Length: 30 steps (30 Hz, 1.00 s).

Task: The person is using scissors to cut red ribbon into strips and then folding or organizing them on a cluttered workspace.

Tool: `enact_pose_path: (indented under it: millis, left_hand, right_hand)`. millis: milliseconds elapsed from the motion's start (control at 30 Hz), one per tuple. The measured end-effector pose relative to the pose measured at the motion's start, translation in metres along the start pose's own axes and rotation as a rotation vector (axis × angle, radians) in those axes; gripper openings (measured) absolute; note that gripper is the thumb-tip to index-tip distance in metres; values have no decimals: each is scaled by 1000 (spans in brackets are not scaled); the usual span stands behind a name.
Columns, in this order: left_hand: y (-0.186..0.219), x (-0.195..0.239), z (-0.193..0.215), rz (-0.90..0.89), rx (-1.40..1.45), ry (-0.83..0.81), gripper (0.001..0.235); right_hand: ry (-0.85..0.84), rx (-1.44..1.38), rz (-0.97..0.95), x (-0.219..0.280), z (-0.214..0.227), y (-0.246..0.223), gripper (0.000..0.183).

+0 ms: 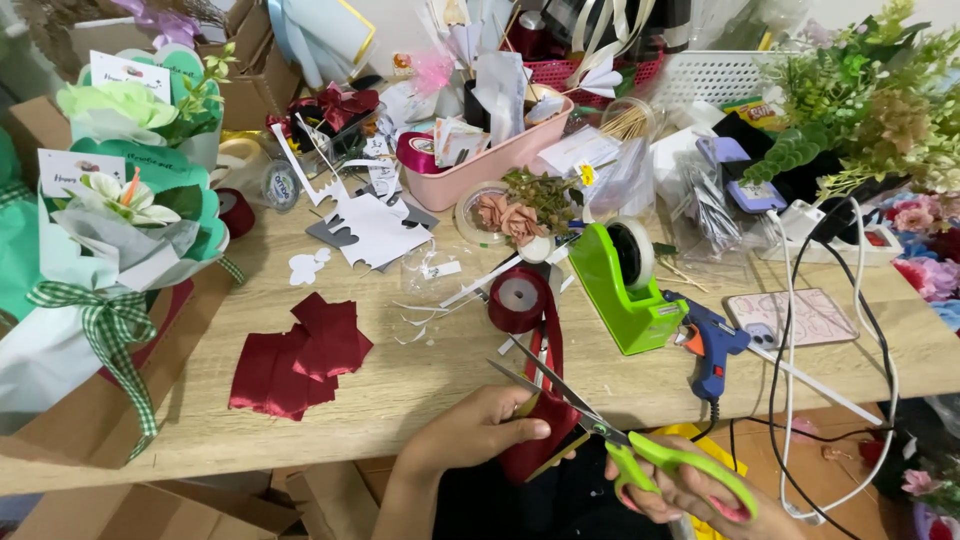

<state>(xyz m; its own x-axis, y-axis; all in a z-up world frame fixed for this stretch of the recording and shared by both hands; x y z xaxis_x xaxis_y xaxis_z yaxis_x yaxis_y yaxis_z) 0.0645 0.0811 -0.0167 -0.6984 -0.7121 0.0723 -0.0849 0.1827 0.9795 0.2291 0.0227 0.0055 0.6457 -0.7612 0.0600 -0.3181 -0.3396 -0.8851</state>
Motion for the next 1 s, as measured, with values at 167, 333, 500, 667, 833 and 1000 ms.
enact_pose_path:
  millis: [167, 333, 500, 667, 833, 1000]
  left_hand:
    - [4, 0, -13, -8, 71, -93, 30]
    - [-4, -2, -4, 19, -186, -3, 41]
    - [-5, -2, -9, 30, -164, -46, 36]
    - [-10, -5, -8, 22, -234, -29, 42]
    - [-10, -5, -12, 55, -213, -41, 43]
    - [-3, -6, -18, 30, -159, -72, 43]
  right_hand:
    - [220, 129, -282, 2, 40, 42, 56]
    - [-114, 38, -125, -11, 18, 47, 70]
    - [-114, 126, 4, -8, -22, 27, 85]
    - [-183, 91, 124, -17, -6, 32, 85]
    - [-108, 75, 70, -18, -12, 28, 84]
    - [-92, 125, 62, -20, -15, 21, 79]
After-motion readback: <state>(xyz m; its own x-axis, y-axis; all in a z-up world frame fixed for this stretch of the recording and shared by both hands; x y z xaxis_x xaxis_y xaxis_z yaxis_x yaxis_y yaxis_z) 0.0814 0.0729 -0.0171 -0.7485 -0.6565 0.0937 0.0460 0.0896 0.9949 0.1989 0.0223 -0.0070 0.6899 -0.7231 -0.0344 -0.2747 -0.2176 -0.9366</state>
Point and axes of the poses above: each hand's wrist, its own x-axis away from the middle knuckle, its own z-axis out of the back of the hand, y = z × x, the point moved 10 cm from there along -x, towards the middle knuckle, and after that the axes turned 6 degrees about x, right-handed, at the moved point
